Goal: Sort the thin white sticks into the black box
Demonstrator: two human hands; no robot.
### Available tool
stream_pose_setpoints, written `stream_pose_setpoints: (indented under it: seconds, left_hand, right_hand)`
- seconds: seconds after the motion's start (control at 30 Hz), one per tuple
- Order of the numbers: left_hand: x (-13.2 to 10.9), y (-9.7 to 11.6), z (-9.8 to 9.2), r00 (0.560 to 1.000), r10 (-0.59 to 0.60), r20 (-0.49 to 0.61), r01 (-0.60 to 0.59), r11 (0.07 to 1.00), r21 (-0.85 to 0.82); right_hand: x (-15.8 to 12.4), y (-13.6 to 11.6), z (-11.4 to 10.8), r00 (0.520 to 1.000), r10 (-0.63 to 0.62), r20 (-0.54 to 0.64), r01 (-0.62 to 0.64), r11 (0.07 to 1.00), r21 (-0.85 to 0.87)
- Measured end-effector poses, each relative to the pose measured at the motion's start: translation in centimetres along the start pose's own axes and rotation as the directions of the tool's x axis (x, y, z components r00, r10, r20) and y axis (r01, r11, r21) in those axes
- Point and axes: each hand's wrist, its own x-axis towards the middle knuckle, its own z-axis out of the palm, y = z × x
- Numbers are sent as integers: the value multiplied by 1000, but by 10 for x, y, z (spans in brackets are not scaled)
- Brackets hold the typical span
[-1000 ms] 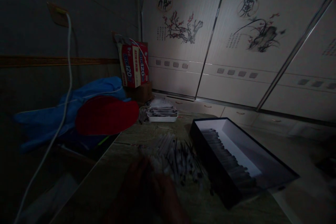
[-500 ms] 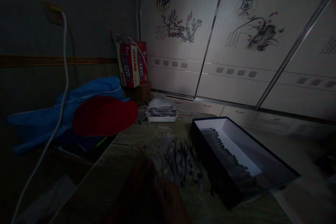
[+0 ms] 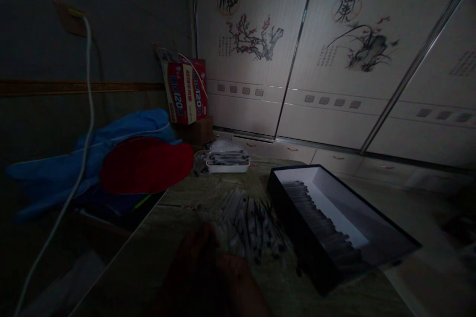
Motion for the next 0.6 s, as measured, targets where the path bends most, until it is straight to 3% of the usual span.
stream_pose_setpoints:
  seconds: [0.13,0.23,0.3,0.4,0.5,0.6]
  left_hand:
    - [24,-8,-29,982,76,-170,-68,996,52]
    - [27,-5,-30,975,13,-223,-7,1000,28]
    - [20,1,-20,991,-14,-132,16,1000,8]
    - [8,10,-4,998,23,-51,-23,1000,-2]
    - [5,11,0,999,50,-18,-50,999,8]
    - [6,5,-1,991,137,1,-136,986,91]
  right_hand:
    - [-14,29,-4,947,-225,-232,123,915,-385]
    - [-20,25,-18,899,-349,-266,107,761,-640]
    - [-16,8,-33,908,-351,-230,55,643,-764]
    - [-6,-18,-60,885,-342,-316,-123,483,-867]
    - [-1,-27,-79,822,-397,-408,-189,485,-854]
    - [-4,-25,-78,797,-476,-373,-50,562,-825]
